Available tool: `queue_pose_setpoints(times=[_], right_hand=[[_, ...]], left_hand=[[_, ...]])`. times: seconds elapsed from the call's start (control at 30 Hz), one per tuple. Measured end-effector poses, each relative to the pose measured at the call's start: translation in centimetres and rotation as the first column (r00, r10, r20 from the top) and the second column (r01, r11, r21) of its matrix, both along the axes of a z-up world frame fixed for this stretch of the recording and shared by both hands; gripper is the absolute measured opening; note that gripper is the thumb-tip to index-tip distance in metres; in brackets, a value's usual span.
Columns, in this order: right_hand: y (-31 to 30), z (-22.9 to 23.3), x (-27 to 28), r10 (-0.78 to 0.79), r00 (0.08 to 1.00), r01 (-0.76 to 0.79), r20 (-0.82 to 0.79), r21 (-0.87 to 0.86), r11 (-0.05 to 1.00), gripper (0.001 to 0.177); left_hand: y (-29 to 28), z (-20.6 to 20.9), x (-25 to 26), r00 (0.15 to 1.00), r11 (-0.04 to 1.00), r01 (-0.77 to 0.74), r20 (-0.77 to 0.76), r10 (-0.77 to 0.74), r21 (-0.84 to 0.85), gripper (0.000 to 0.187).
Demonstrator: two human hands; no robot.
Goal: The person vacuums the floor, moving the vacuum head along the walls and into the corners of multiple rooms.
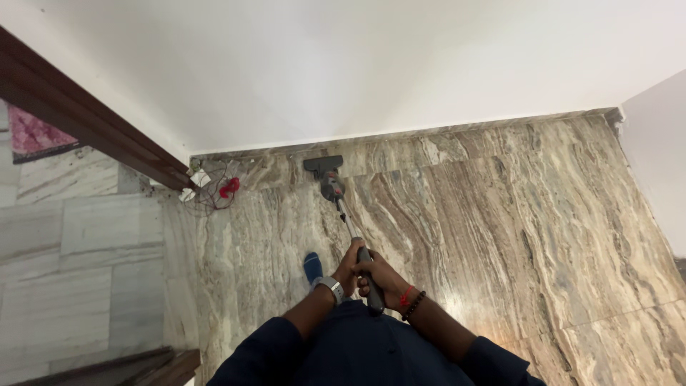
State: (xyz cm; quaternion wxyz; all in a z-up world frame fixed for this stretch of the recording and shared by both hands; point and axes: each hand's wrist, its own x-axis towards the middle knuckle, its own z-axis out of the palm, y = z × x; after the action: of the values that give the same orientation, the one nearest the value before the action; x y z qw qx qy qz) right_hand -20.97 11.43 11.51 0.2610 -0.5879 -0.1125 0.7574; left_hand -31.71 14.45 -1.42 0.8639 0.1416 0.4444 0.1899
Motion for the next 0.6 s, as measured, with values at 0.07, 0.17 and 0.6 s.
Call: queue_pose_setpoints(times=[0.07,0.17,0.6], right_hand=[[-1.8,0.0,0.1,0.008,1.000,-0.008,0.001,0.005,1.000,0.075],[-4.4,-0.1,0.4,0.005,1.000,-0.005,-0.016,0.006,1.000,0.075],[-15.8,-0.2,0.2,0.017,1.000,-0.016,0.006,-0.018,1.000,0.072]], left_hand=[[-1.9,0.4,0.0,0.999,1.000,-0.012,0.037,0.012,0.017,0.065],[-4.7,1.5,0.3,0.996,0.997,-0.069,-0.061,0.067,-0.030,0.056],[-17.0,0.8,0.1,0.994,0.993,-0.103,0.016,0.104,-0.065,0.054]])
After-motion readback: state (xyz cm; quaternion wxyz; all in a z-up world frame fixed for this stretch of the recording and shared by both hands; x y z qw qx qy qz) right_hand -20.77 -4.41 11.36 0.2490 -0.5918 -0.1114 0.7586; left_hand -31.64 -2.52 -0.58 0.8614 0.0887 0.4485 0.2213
